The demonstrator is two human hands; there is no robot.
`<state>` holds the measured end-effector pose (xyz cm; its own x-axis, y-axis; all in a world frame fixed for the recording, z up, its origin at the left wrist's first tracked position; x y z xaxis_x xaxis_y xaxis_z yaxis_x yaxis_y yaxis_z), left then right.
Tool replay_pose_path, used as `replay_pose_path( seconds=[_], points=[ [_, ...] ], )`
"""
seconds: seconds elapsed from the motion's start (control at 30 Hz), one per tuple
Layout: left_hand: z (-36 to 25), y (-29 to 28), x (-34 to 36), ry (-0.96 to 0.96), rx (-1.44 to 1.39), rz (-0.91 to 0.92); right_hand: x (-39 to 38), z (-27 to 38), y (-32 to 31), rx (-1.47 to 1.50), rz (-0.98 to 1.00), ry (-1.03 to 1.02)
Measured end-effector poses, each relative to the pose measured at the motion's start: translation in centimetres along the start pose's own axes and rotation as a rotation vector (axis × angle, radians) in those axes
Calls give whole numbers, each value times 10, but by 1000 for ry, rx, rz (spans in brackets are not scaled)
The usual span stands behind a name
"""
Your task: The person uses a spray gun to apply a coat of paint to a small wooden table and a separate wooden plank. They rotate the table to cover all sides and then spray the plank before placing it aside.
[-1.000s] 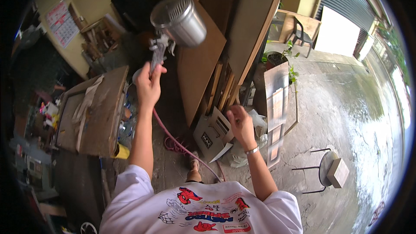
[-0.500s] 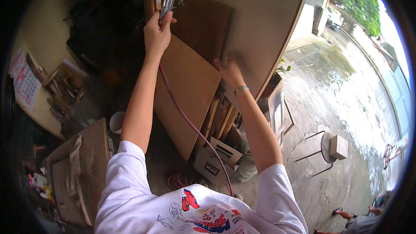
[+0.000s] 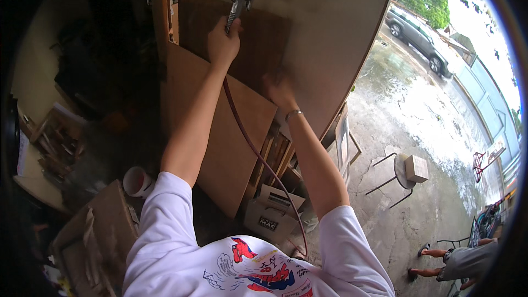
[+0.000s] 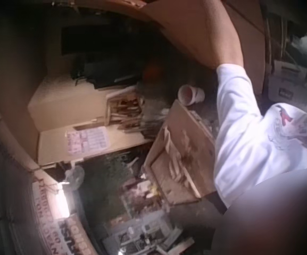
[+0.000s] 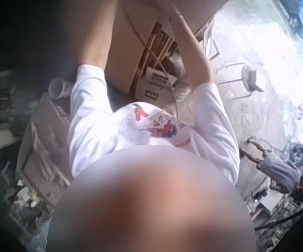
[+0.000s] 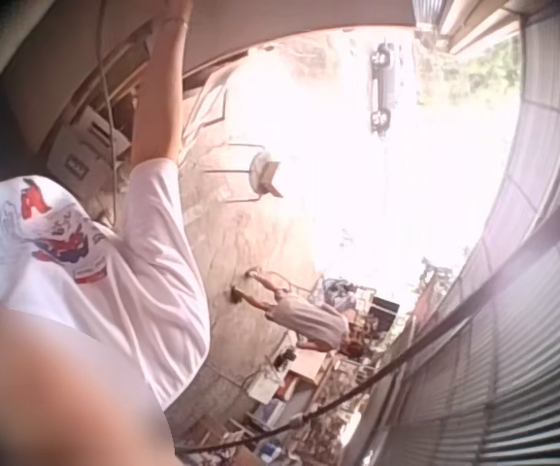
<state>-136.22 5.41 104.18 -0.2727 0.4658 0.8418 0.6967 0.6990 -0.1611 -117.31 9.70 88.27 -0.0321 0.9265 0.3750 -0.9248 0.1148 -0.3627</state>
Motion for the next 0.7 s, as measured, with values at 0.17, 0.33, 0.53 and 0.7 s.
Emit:
replay_pose_path(
  seconds=[0.17,0.33,0.53,0.7],
  points=[
    [7,12,8,-4,-79,-20,-15,1,10,92,-2,9],
    [24,28,18,15,-115,-30,-28,7,17,-108,-44,-17],
    [40,52,14,45,-40,-29,-27,3,16,-7,28,-19],
    [49,66,11,11,20,-22,-37,25,9,33,70,-21]
  ],
)
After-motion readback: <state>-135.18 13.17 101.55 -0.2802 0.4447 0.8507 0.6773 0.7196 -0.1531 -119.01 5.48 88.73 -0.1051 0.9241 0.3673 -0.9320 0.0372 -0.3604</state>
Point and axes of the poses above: each hand's wrist, its own x-axis towards the middle knuckle, its own y-axis out of the palm, z = x × y, the point moved 6 cm from there along x, towards the middle knuckle, and after that the axes turned 4 degrees about y, right-handed, at the moved point
